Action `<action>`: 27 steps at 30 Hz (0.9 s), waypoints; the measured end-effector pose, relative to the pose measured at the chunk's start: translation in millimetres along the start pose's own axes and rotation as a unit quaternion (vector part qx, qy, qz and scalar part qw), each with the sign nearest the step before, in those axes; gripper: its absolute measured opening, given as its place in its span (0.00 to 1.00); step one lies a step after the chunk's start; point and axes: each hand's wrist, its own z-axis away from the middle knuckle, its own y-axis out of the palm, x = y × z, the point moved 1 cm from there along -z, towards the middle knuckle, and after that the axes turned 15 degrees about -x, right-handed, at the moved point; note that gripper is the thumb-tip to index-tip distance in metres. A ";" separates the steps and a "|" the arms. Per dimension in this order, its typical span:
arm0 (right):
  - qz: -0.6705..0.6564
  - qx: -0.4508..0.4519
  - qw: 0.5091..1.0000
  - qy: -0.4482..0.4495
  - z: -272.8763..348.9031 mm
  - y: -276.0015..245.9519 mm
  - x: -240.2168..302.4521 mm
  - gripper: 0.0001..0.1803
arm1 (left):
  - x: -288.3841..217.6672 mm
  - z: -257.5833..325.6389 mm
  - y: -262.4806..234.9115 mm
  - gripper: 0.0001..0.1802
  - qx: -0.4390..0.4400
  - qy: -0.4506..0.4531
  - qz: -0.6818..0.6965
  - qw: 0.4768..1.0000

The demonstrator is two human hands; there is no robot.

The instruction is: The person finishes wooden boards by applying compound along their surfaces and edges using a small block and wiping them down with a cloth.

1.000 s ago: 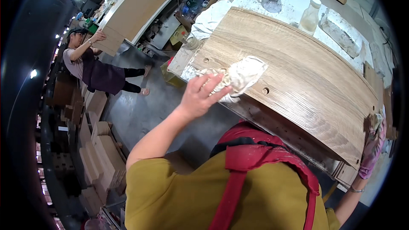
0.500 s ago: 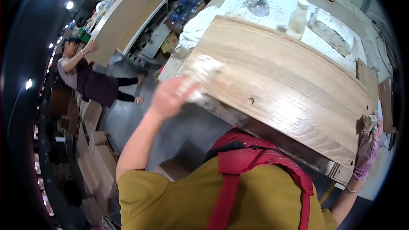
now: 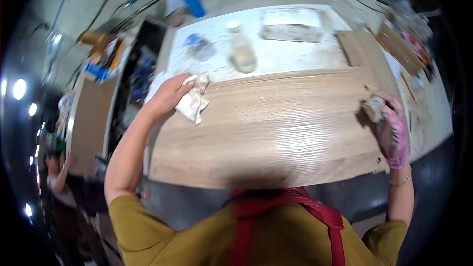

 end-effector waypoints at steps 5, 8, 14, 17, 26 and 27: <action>-0.108 -0.003 0.991 0.073 0.1 3.7 5.5 0.20 | -124.4 -77.4 83.8 0.18 0.121 0.150 0.115 0.975; -0.089 -0.015 0.992 0.092 2.5 7.2 12.5 0.20 | -208.2 -123.8 140.0 0.20 0.161 0.220 0.104 0.956; -0.082 0.003 0.992 0.093 1.7 5.3 11.7 0.19 | -308.9 -178.2 232.7 0.20 0.126 0.350 0.087 0.924; -0.106 0.017 0.988 0.108 -0.3 11.5 17.8 0.19 | -309.2 -180.2 240.6 0.18 -0.039 0.316 0.162 0.934; -0.264 -0.137 0.950 0.097 -14.5 -13.2 -2.5 0.14 | -81.3 -120.4 -20.9 0.20 -0.131 0.012 0.060 0.989; -0.266 -0.136 0.950 0.094 -19.5 -14.7 -2.4 0.14 | -47.3 -87.6 -46.5 0.20 -0.135 0.028 0.028 0.990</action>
